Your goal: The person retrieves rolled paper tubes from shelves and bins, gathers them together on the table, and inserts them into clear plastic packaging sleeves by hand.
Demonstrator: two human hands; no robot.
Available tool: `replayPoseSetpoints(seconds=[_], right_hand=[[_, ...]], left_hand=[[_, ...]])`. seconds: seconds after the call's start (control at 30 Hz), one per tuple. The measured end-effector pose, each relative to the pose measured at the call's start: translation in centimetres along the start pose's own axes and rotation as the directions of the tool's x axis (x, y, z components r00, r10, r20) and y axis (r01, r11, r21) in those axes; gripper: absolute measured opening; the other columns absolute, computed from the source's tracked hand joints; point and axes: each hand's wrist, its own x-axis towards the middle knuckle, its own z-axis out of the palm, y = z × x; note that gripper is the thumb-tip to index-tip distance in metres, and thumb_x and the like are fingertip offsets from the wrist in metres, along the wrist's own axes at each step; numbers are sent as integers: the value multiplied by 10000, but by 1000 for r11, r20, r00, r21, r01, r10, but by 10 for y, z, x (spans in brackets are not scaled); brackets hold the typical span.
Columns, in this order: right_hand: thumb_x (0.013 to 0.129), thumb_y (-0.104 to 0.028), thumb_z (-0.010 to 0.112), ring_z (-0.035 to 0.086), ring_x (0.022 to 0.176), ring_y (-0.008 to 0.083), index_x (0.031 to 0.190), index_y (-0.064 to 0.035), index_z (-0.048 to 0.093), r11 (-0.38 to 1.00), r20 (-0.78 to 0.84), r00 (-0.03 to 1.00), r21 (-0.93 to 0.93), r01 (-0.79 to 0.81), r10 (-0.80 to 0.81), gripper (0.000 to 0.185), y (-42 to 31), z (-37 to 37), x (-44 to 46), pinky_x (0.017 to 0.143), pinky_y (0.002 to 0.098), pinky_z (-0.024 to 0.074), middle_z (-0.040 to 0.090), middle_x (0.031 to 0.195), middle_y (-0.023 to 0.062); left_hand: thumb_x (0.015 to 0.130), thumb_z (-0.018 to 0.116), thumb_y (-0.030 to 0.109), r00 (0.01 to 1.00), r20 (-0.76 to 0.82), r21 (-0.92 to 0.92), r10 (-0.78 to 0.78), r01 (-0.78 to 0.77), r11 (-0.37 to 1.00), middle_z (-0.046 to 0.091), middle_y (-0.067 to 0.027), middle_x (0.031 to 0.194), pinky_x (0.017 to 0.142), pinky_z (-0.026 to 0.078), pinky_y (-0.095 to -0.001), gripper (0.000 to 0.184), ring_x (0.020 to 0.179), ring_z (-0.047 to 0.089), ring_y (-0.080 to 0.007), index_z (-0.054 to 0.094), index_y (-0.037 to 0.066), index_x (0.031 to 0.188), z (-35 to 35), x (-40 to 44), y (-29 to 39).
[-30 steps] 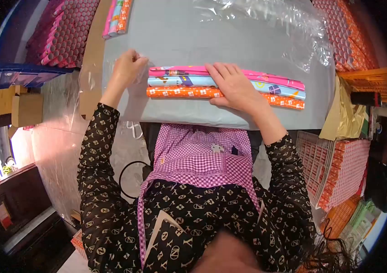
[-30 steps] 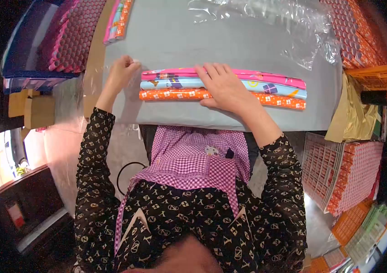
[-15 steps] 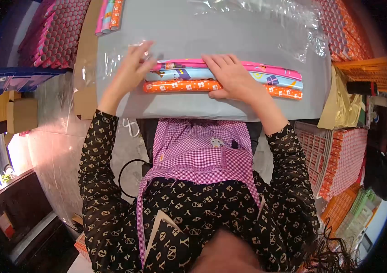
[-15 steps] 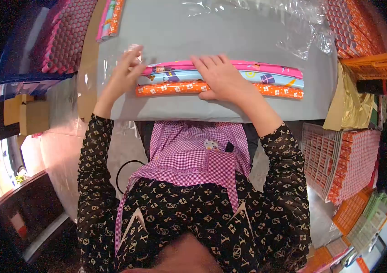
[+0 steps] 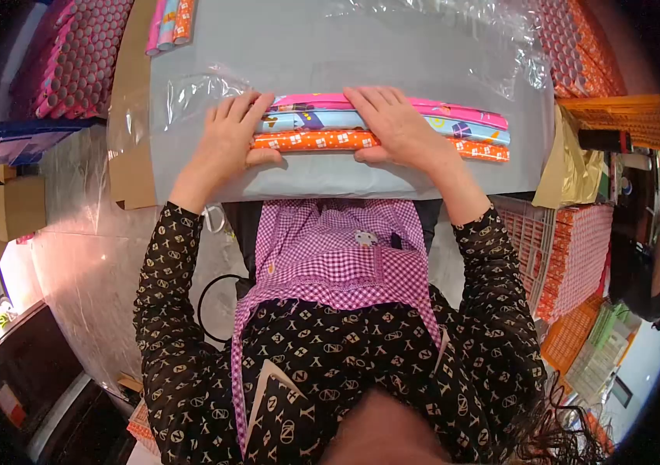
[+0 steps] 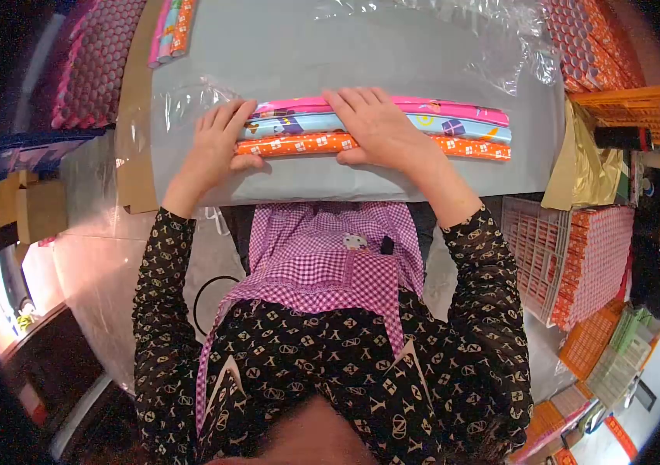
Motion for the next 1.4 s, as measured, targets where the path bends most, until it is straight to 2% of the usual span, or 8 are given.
replayPoseSetpoints(seconds=[0.37, 0.73, 0.83, 0.93, 1.03, 1.17, 1.23, 1.4], right_hand=[[538, -475, 848, 344, 1396, 394, 1421, 67, 338, 988, 42, 994, -115, 104, -100, 1155, -39, 9, 49, 1147, 495, 286, 382, 1466, 260], [690, -316, 806, 507, 1162, 342, 1341, 64, 429, 993, -82, 991, -50, 104, -108, 842, -42, 37, 64, 1002, 426, 420, 514, 1241, 189], [715, -312, 790, 511, 1152, 349, 1341, 60, 429, 994, -75, 991, -47, 103, -106, 812, -41, 37, 65, 993, 429, 426, 517, 1226, 191], [742, -295, 770, 515, 1145, 353, 1342, 61, 427, 994, -59, 993, -55, 94, -98, 778, -42, 35, 65, 990, 430, 429, 520, 1213, 194], [758, -282, 760, 511, 1146, 353, 1346, 64, 424, 995, -42, 995, -52, 90, -92, 760, -43, 33, 66, 994, 430, 426, 517, 1224, 196], [764, -276, 755, 508, 1145, 352, 1348, 65, 423, 993, -69, 992, -59, 98, -102, 753, -42, 36, 67, 995, 431, 423, 514, 1233, 196], [771, -279, 751, 502, 1154, 352, 1351, 63, 422, 995, -42, 995, -36, 91, -92, 750, -43, 34, 66, 1002, 434, 418, 511, 1242, 196], [784, -284, 742, 496, 1161, 352, 1361, 53, 419, 995, -57, 993, -27, 98, -99, 743, -42, 35, 65, 1005, 441, 414, 511, 1245, 197]], left_hand=[[655, 713, 634, 999, 34, 5, -6, 6, 1000, 500, -118, 1356, 998, 373, -459, 953, 1216, 477, -338, 459, 111, 1410, 2, 3, -6], [666, 766, 562, 999, -39, -143, -28, 22, 990, 499, -141, 1362, 1004, 379, -460, 939, 1206, 487, -350, 449, 97, 1418, 1, 2, -10], [770, 785, 366, 971, -197, -291, -136, 75, 954, 557, -151, 1269, 919, 459, -415, 696, 1115, 561, -313, 523, 58, 1336, -5, 0, -13], [851, 728, 205, 793, -212, -540, -572, 393, 745, 617, -120, 1080, 770, 511, -315, 381, 907, 629, -188, 611, 0, 1151, -12, -3, -21], [852, 719, 191, 695, -138, -703, -706, 433, 564, 624, -114, 991, 734, 511, -316, 355, 824, 622, -183, 624, -2, 1135, 4, -5, -38], [862, 699, 192, 654, -64, -670, -754, 532, 518, 636, -138, 948, 727, 514, -352, 325, 802, 632, -233, 635, -11, 1108, 11, -1, -39], [860, 702, 225, 801, -99, -375, -591, 520, 767, 632, -175, 947, 754, 512, -396, 355, 838, 629, -303, 626, -27, 1099, 10, -1, -43], [858, 720, 266, 862, -131, -201, -490, 461, 865, 629, -165, 961, 757, 510, -382, 338, 863, 628, -290, 652, -18, 1027, 2, 2, -38]])
